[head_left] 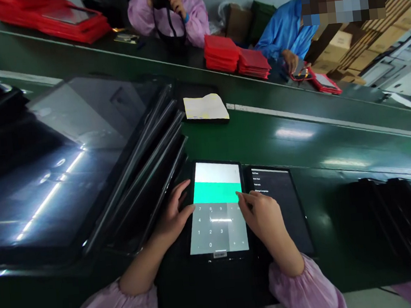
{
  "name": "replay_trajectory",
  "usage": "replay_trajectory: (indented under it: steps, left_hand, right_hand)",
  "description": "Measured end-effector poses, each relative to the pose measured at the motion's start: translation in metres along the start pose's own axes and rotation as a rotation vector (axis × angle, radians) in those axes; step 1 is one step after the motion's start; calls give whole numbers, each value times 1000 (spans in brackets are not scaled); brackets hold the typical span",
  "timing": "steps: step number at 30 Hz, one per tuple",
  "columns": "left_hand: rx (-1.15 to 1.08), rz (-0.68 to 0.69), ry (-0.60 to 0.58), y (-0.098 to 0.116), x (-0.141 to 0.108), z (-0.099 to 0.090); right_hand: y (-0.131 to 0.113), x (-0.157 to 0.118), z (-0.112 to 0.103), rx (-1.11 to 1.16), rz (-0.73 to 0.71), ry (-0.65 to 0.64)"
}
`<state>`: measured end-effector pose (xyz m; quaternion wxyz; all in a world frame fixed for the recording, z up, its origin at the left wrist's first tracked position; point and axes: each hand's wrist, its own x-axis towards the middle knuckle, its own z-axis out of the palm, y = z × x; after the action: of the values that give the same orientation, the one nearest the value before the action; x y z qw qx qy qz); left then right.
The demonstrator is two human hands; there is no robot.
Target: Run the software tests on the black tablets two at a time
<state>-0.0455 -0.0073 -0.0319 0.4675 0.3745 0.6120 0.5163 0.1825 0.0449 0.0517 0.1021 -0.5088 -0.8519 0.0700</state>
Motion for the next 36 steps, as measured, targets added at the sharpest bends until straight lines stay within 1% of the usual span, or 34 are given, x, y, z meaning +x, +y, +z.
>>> replay_trajectory:
  steps: [2, 5, 7, 8, 10, 12, 14, 16, 22, 27, 29, 31, 33, 36]
  left_hand:
    - [14, 31, -8, -2, -1, 1]
    - [81, 90, -31, -4, -2, 2]
    - [116, 99, -27, -5, -2, 4]
    - [127, 98, -15, -5, -3, 5]
    - [145, 98, 17, -4, -3, 8]
    - [154, 85, 35, -1, -4, 9]
    - [132, 46, 18, 3, -4, 9]
    - [83, 7, -2, 7, -4, 9]
    - [4, -11, 39, 11, -4, 10]
    - [-6, -35, 17, 8, -2, 6]
    - [-5, -19, -4, 6, -3, 4]
    - [2, 33, -2, 0, -3, 4]
    - [24, 94, 27, -7, -3, 5]
    - [58, 141, 68, -19, -3, 5]
  right_hand:
    - [-6, -4, 2, 30, -55, -6]
    - [-22, -10, 8, 106, -180, -54]
    - [-29, -12, 9, 138, -217, -71]
    - [-29, -13, 9, 145, -213, -70]
    - [-24, -11, 7, 140, -165, -51]
    - [-13, -8, 3, 111, -74, -11]
    - [-3, -5, 1, 69, 18, 26]
    - [2, -2, 1, 38, 68, 35]
    - [-5, -2, 4, 38, 34, -21]
    - [-3, -2, 3, 24, 84, -3]
    - [-5, -2, 4, 35, 70, -15]
    - [-6, -2, 4, 48, 50, -29]
    - [-1, -2, 1, 48, 63, -24]
    - [21, -2, -9, 13, 161, 31]
